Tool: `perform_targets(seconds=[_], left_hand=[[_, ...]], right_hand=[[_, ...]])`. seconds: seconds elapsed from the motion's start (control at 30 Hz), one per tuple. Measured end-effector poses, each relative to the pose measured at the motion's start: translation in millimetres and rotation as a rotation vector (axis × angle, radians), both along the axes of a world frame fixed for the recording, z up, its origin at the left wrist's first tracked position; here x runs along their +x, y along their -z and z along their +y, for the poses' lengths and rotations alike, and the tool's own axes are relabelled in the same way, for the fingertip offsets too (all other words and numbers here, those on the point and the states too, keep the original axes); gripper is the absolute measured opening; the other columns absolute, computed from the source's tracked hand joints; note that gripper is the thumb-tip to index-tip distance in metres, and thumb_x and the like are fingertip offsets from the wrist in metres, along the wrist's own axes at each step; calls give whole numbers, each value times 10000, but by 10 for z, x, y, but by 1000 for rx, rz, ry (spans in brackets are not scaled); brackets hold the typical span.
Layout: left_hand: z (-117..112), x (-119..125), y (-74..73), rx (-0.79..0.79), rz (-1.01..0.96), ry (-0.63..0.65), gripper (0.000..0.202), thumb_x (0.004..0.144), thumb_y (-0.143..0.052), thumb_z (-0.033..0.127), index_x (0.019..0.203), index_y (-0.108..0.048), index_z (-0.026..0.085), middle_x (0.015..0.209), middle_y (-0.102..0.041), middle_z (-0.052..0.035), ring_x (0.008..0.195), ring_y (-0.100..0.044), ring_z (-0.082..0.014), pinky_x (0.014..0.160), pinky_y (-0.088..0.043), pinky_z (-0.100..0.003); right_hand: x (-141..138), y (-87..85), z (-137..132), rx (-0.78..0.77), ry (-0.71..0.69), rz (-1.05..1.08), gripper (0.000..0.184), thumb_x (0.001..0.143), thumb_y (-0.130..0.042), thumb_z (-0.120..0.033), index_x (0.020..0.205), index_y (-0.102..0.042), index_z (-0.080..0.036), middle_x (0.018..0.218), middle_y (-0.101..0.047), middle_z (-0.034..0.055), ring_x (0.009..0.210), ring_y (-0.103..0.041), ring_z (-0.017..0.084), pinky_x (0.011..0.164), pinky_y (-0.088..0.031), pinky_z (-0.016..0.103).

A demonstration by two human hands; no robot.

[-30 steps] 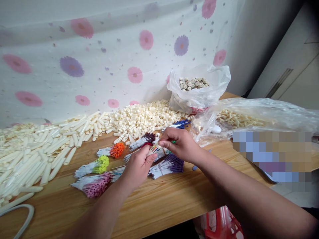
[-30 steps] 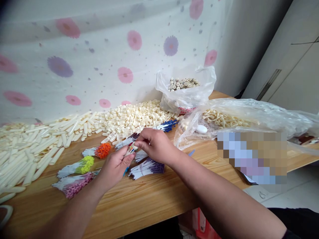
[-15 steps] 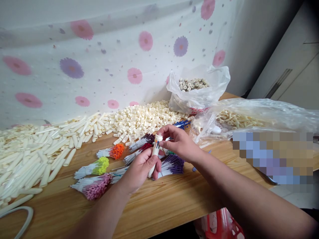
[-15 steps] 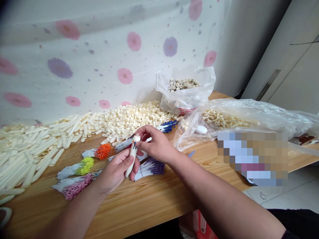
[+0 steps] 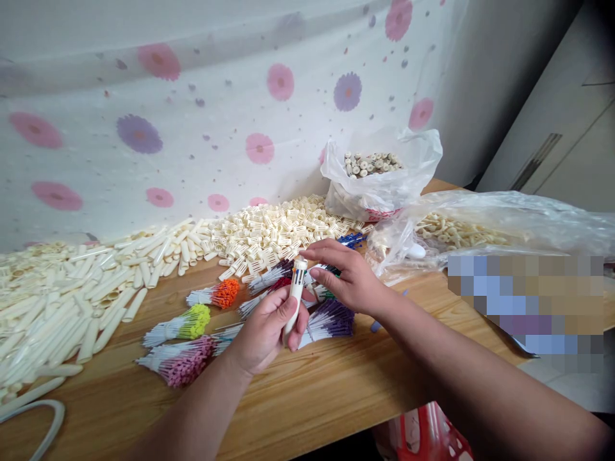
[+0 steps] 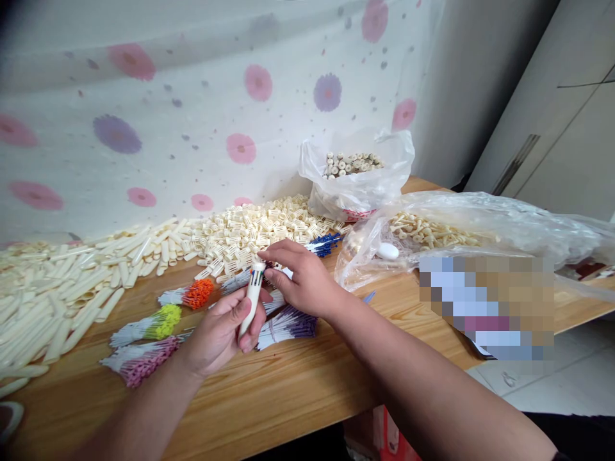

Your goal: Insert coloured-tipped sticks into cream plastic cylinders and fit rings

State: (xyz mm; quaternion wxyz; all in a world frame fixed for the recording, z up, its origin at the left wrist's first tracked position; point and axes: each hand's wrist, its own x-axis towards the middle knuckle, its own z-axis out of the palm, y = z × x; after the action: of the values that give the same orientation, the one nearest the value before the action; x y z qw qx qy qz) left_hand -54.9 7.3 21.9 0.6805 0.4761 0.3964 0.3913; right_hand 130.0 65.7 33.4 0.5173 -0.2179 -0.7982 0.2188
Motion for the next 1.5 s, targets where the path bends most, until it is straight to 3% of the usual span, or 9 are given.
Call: perform_targets(seconds=[0.17,0.37,0.47,0.63,0.77,0.87,1.23,1.37,1.5], left_hand=[[-7,13,18,-3,14,7,352,822,-610,460,965,-548,144,576,-510,49,386,-373,-20,391,-276,-142],[9,-59,-2,-25,103,67,427,787,-633,505,1000,-572,140,553,-491,53,385,-328,-12,390,-216,-143],[35,-80,17,-4,132,86,494,760,-642,542,1043,-578,143,607,-548,23,397,-375,-25,402,-237,-156],[75,-45,63,65,188,-27,434,787,-615,524,1042,-602,174,660,-583,2,448,-432,-60,435,-316,-180],[125,-61,80,84,239,-158,427,731,-655,552,929,-648,173,606,-565,10,451,-446,-77,435,-332,-189],[160,-94,92,91,232,-204,425,694,-679,559,873,-661,174,574,-548,15,451,-453,-90,428,-348,-197],[179,-116,78,152,286,-206,360,746,-646,518,841,-658,172,572,-530,24,478,-473,-95,450,-374,-194],[164,-107,79,172,330,-161,343,764,-624,505,840,-650,171,579,-549,24,469,-487,-92,463,-372,-197],[159,-85,105,223,351,-152,335,776,-602,487,833,-642,160,577,-544,25,467,-480,-91,460,-367,-198]], right_hand=[[-7,-32,-2,-66,12,23,141,883,-528,-186,938,-653,-150,908,-640,77,866,-594,158,804,-476,323],[-48,-11,5,-501,-204,217,132,799,-637,-279,782,-579,-162,713,-591,-9,634,-525,95,607,-444,231],[53,-101,66,-459,-208,174,153,775,-657,-291,752,-586,-158,686,-584,-9,624,-526,92,596,-441,226],[772,-682,467,-298,294,182,205,824,-572,-378,794,-573,-175,666,-585,-6,575,-546,110,556,-454,246],[1430,-1086,1021,31,1137,-157,198,893,-440,-303,894,-584,-167,847,-629,61,760,-581,172,682,-443,291],[1616,-1081,1400,29,1277,-308,216,914,-405,-251,930,-592,-144,1026,-601,132,880,-563,215,747,-409,322],[1593,-723,2173,-284,1226,-786,334,898,-570,-331,1169,-554,-135,1164,-583,98,994,-601,201,838,-523,396],[1481,-818,2004,-236,1156,-872,303,924,-523,-296,1164,-558,-115,1169,-579,125,1027,-590,225,861,-505,409],[985,-763,1602,-29,966,-915,341,984,-303,-187,1228,-533,-123,1285,-515,163,1183,-503,244,966,-422,357]])
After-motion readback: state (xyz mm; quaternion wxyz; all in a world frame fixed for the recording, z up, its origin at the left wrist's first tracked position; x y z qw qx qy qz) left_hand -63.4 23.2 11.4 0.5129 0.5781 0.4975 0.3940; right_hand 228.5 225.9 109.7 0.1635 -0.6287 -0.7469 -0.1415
